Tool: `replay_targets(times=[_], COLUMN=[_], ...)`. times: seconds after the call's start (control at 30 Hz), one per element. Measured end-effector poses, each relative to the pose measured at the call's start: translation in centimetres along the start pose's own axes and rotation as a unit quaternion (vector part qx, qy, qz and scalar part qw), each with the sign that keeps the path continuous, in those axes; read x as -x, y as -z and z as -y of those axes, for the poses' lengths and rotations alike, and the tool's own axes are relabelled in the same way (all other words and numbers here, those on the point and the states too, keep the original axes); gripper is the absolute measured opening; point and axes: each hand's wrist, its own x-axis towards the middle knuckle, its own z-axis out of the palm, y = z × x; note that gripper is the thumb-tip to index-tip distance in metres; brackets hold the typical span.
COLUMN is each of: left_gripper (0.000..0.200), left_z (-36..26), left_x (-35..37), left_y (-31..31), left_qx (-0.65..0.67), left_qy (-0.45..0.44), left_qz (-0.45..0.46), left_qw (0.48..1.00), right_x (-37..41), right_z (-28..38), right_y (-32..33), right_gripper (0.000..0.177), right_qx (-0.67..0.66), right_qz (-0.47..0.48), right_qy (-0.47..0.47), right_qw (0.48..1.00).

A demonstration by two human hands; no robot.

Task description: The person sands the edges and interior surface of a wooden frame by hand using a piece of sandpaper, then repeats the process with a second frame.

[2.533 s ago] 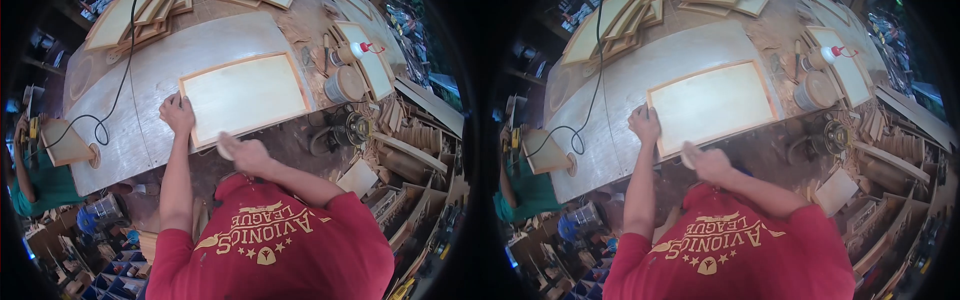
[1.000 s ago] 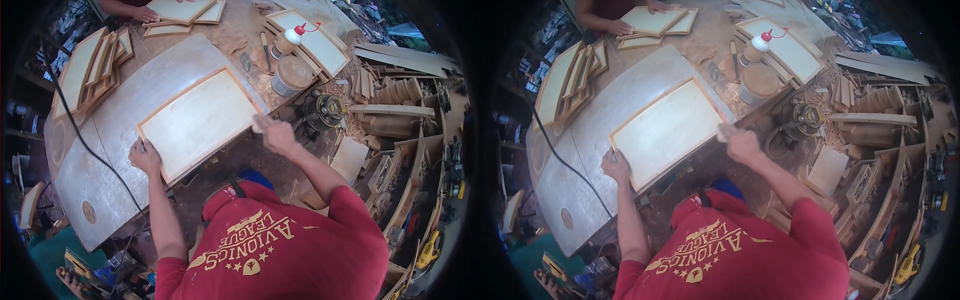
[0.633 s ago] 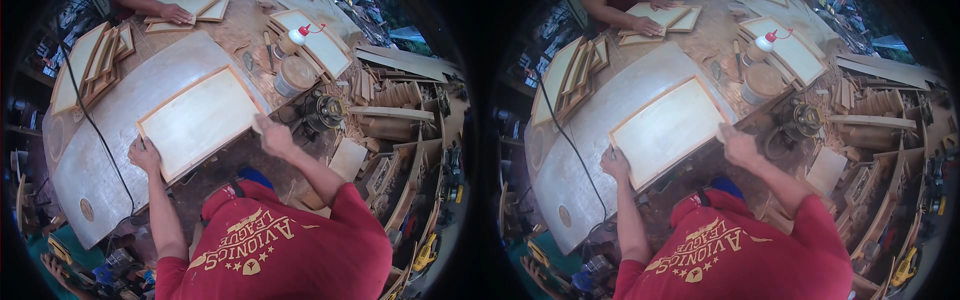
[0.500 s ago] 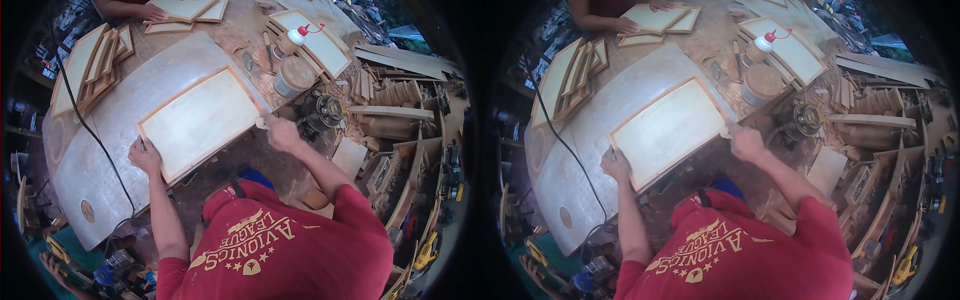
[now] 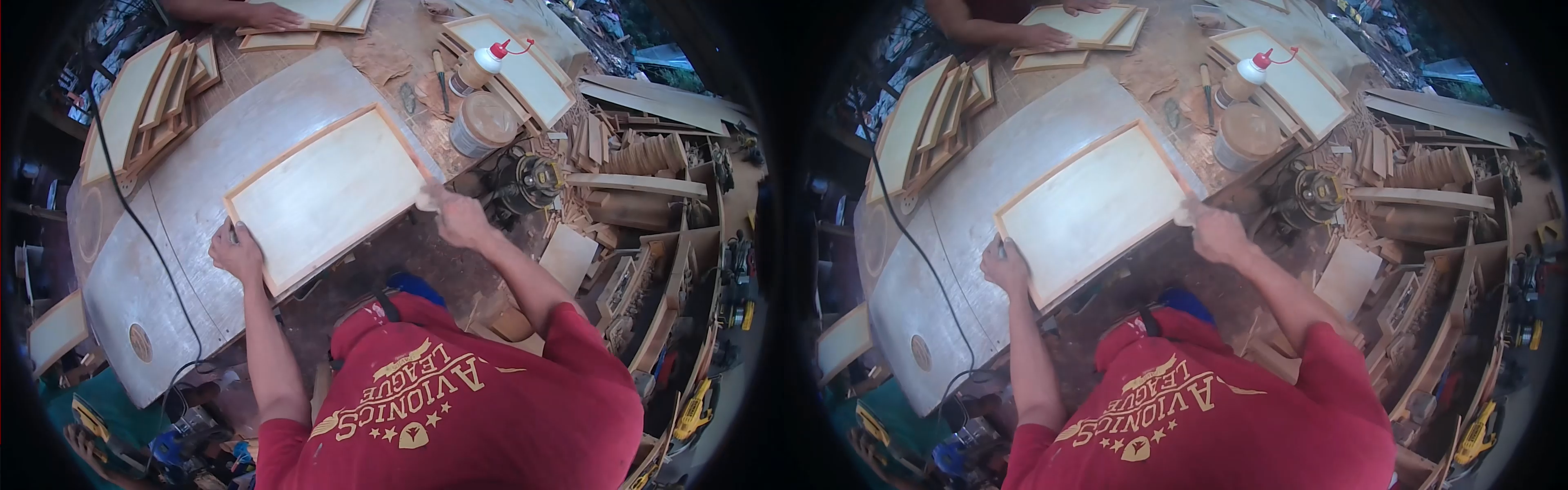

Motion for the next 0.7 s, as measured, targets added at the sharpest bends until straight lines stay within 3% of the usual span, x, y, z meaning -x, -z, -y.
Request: replay_targets(times=[0.03,0.13,0.2,0.27,0.37,0.47,0.57,0.6,0.63,0.7], left_gripper=[0.038,0.038,0.038,0.038,0.038,0.038,0.038,0.038,0.038,0.038], left_z=[0.0,0.2,0.0,-0.4,-0.2,-0.3,-0.2,-0.4,-0.4,-0.1], left_x=[0.1,-0.2,0.0,0.0,0.0,-0.1,0.3,0.0,-0.1,-0.1], left_y=[-0.2,-0.1,0.2,0.5,0.3,0.3,0.3,0.2,0.1,0.0], left_qx=[0.004,0.014,0.018,0.013,0.012,0.017,0.013,0.012,0.015,0.017], left_qy=[-0.006,-0.005,-0.001,0.007,0.01,0.001,0.005,0.004,0.004,0.002], left_qz=[-0.001,-0.005,0.008,0.009,0.007,0.004,0.001,-0.002,0.0,0.003], left_qw=[1.0,1.0,1.0,1.0,1.0,1.0,1.0,1.0,1.0,1.0], right_x=[-0.5,0.5,0.8,1.6,1.1,0.3,0.8,1.2,1.3,1.6], right_z=[-0.3,1.1,2.8,6.6,6.9,1.2,1.3,3.4,4.8,10.7], right_y=[1.3,-1.3,-4.7,-5.4,-3.5,-2.3,-3.4,-4.3,-6.9,-8.4], right_gripper=[0.073,0.073,0.071,0.068,0.067,0.065,0.065,0.068,0.071,0.075], right_qx=[0.054,-0.006,-0.041,-0.068,-0.007,0.053,0.026,0.032,0.005,-0.042], right_qz=[0.06,-0.003,-0.092,-0.025,0.063,-0.098,-0.084,-0.056,-0.094,-0.042], right_qy=[-0.068,-0.061,0.041,0.053,0.018,0.003,0.004,0.006,0.071,0.12], right_qw=[0.994,0.998,0.994,0.996,0.998,0.994,0.996,0.998,0.993,0.991])
